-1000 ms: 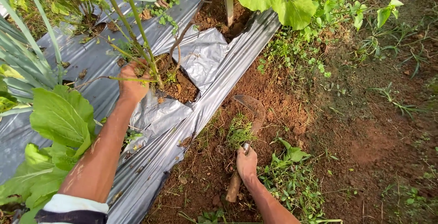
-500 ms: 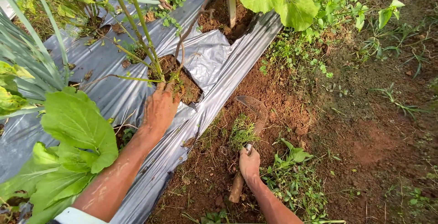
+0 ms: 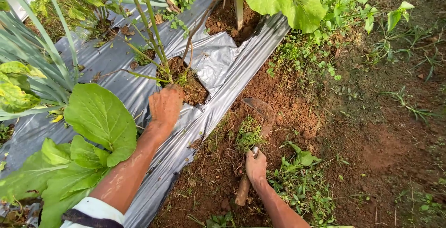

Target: Clearing weeds from a vegetable field using a hand hoe and manual pulling.

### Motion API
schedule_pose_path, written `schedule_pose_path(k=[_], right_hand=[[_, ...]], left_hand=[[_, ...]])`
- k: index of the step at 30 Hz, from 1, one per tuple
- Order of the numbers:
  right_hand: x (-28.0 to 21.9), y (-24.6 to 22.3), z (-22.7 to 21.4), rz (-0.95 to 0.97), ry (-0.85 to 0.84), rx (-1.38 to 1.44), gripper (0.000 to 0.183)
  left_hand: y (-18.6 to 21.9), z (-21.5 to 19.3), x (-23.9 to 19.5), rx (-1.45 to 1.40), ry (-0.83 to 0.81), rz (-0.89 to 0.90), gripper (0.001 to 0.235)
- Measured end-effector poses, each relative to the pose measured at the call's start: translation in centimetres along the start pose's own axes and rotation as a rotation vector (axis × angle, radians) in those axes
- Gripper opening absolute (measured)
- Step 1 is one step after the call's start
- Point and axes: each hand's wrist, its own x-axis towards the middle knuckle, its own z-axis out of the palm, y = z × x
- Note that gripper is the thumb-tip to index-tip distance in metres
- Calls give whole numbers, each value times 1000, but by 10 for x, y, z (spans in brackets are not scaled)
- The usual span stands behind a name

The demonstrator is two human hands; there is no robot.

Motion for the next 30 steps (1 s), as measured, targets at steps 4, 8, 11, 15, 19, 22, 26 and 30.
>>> schedule_pose_path(k=[4, 8, 11, 15, 19, 22, 26, 30], right_hand=[[-2, -11, -14, 87, -119, 175, 16], [-2, -13, -18, 148, -230, 358, 10], [-3, -17, -19, 163, -235, 350, 9], [-9, -19, -20, 159, -231, 336, 12], [-7, -20, -20, 154, -228, 332, 11], [-8, -21, -21, 148, -222, 314, 12], [-12, -25, -21, 170, -211, 313, 11], [-11, -20, -14, 129, -207, 348, 12]], left_hand=[[-12, 6, -20, -431, -31, -37, 31], [-24, -3, -42, -643, 57, -128, 14], [-62, 8, -2, -520, 164, -198, 8], [-76, 15, 23, -311, 218, 70, 17], [-83, 67, 44, -233, -59, -47, 31], [-86, 78, 54, -220, -17, -62, 29], [-77, 25, 88, -1966, 560, -448, 25], [-141, 76, 133, -914, 613, -356, 21]])
